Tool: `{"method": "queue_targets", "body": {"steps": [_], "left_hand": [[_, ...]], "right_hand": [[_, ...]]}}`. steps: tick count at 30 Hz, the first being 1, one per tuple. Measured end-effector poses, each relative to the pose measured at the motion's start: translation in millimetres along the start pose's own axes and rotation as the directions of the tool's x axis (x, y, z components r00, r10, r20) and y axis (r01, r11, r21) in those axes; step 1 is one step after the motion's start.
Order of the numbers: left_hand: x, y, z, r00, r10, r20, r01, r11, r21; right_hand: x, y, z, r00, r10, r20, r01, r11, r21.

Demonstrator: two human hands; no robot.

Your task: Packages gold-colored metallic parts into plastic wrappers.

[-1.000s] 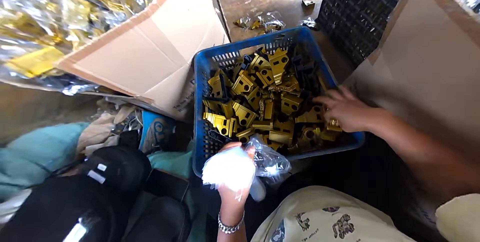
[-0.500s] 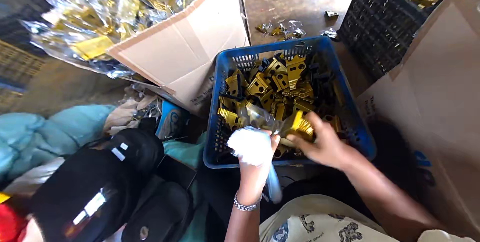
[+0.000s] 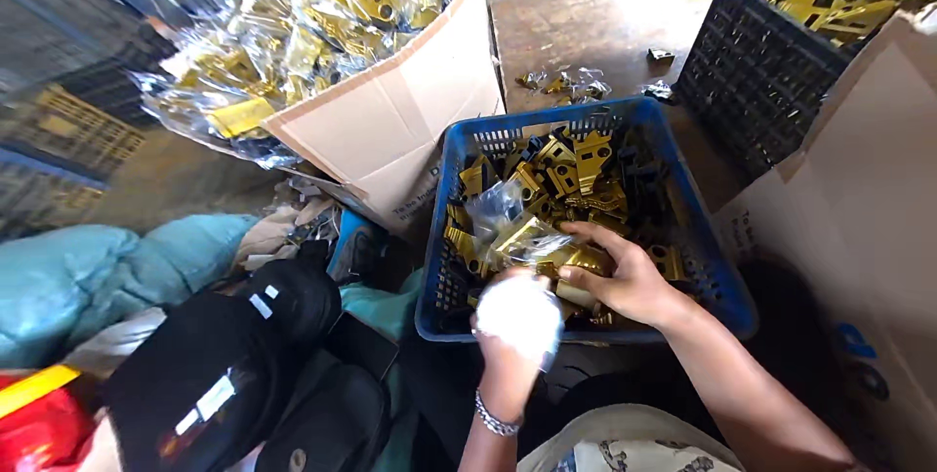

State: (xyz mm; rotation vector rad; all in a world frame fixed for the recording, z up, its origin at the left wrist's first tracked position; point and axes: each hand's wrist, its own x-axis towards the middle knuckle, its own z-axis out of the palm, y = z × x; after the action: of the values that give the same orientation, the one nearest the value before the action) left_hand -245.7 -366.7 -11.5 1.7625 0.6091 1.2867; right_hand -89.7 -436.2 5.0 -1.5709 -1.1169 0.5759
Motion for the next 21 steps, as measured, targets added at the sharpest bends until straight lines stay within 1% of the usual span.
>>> {"method": "queue_targets", "body": {"steps": [1, 2, 3, 4, 5, 6, 7, 8, 9, 10, 11, 12, 13, 14, 15, 16, 17, 18, 19, 20, 21], "left_hand": [[-7.1, 5.5, 4.8, 0.994, 0.022, 0.106, -0.014, 0.997, -0.070], [-11.8, 10.2, 8.8, 0.978, 0.073, 0.194, -0.050, 0.991, -0.123], [-12.9, 13.5, 9.2, 0.962, 0.100, 0.253, -0.055, 0.983, -0.177], [-11.7, 14.7, 5.4, 0.956, 0.074, 0.282, -0.001, 0.969, -0.249], [-10.0, 14.3, -1.9, 0.958, 0.007, 0.286, 0.089, 0.943, -0.321], [-8.5, 12.5, -13.6, 0.954, -0.066, 0.294, 0.173, 0.919, -0.355], [-7.4, 11.6, -26.6, 0.950, -0.151, 0.275, 0.242, 0.909, -0.340], [-6.5, 14.3, -36.7, 0.940, -0.257, 0.223, 0.316, 0.903, -0.292], [-5.2, 19.4, -40.6, 0.921, -0.360, 0.149, 0.385, 0.896, -0.222], [-5.6, 21.7, -41.9, 0.907, -0.407, 0.104, 0.419, 0.895, -0.153], [-9.2, 19.1, -43.1, 0.916, -0.388, 0.100, 0.396, 0.914, -0.081], [-14.3, 12.4, -43.9, 0.939, -0.317, 0.130, 0.319, 0.948, 0.006], [-17.7, 5.7, -42.3, 0.955, -0.238, 0.177, 0.221, 0.969, 0.108], [-19.8, 2.5, -37.2, 0.956, -0.179, 0.232, 0.131, 0.970, 0.207], [-21.5, 6.6, -29.9, 0.937, -0.176, 0.301, 0.080, 0.949, 0.306], [-23.0, 17.5, -22.6, 0.887, -0.253, 0.386, 0.088, 0.913, 0.397], [-22.9, 34.4, -17.8, 0.786, -0.411, 0.461, 0.172, 0.863, 0.475], [-22.3, 45.0, -11.8, 0.744, -0.483, 0.461, 0.242, 0.839, 0.488], [-26.4, 33.4, -5.4, 0.837, -0.358, 0.413, 0.189, 0.899, 0.396], [-28.7, 16.0, -0.2, 0.913, -0.185, 0.363, 0.110, 0.970, 0.218], [-32.0, -6.5, 4.7, 0.948, -0.019, 0.318, 0.013, 1.000, 0.023]], "right_hand": [[1.3, 3.9, 1.5, 0.997, -0.082, -0.012, 0.080, 0.993, -0.083], [1.8, 4.9, -0.6, 0.991, -0.131, 0.040, 0.135, 0.981, -0.142], [2.0, 1.0, -8.1, 0.982, -0.123, 0.145, 0.150, 0.971, -0.187], [5.0, -6.8, -19.9, 0.960, -0.069, 0.271, 0.136, 0.961, -0.239], [12.0, -15.7, -34.8, 0.920, 0.025, 0.390, 0.104, 0.946, -0.306], [20.8, -23.3, -50.5, 0.891, 0.103, 0.443, 0.072, 0.930, -0.361], [29.0, -26.9, -65.2, 0.913, 0.111, 0.393, 0.055, 0.919, -0.389], [37.4, -26.8, -78.0, 0.968, 0.053, 0.244, 0.055, 0.907, -0.417], [48.2, -24.4, -88.5, 0.998, -0.043, 0.039, 0.056, 0.888, -0.456], [60.2, -22.3, -96.1, 0.979, -0.135, -0.150, 0.044, 0.869, -0.493], [69.1, -23.2, -99.5, 0.949, -0.171, -0.266, 0.013, 0.862, -0.507], [71.2, -27.2, -96.0, 0.942, -0.154, -0.299, -0.014, 0.870, -0.492], [65.3, -35.1, -83.8, 0.962, -0.104, -0.253, -0.018, 0.900, -0.436], [51.8, -43.3, -63.1, 0.991, -0.068, -0.118, 0.021, 0.933, -0.359], [32.0, -51.3, -36.3, 0.995, -0.056, 0.083, 0.079, 0.953, -0.292], [11.6, -57.8, -8.4, 0.959, -0.090, 0.270, 0.161, 0.954, -0.253], [-2.9, -60.2, 14.7, 0.916, -0.166, 0.365, 0.273, 0.925, -0.264], [-6.5, -56.2, 28.3, 0.891, -0.265, 0.370, 0.389, 0.865, -0.317], [1.7, -54.1, 27.7, 0.876, -0.248, 0.414, 0.404, 0.845, -0.349], [12.4, -53.6, 21.6, 0.877, -0.161, 0.453, 0.355, 0.852, -0.384], [15.3, -53.3, 20.2, 0.878, -0.110, 0.465, 0.327, 0.848, -0.417]]}}
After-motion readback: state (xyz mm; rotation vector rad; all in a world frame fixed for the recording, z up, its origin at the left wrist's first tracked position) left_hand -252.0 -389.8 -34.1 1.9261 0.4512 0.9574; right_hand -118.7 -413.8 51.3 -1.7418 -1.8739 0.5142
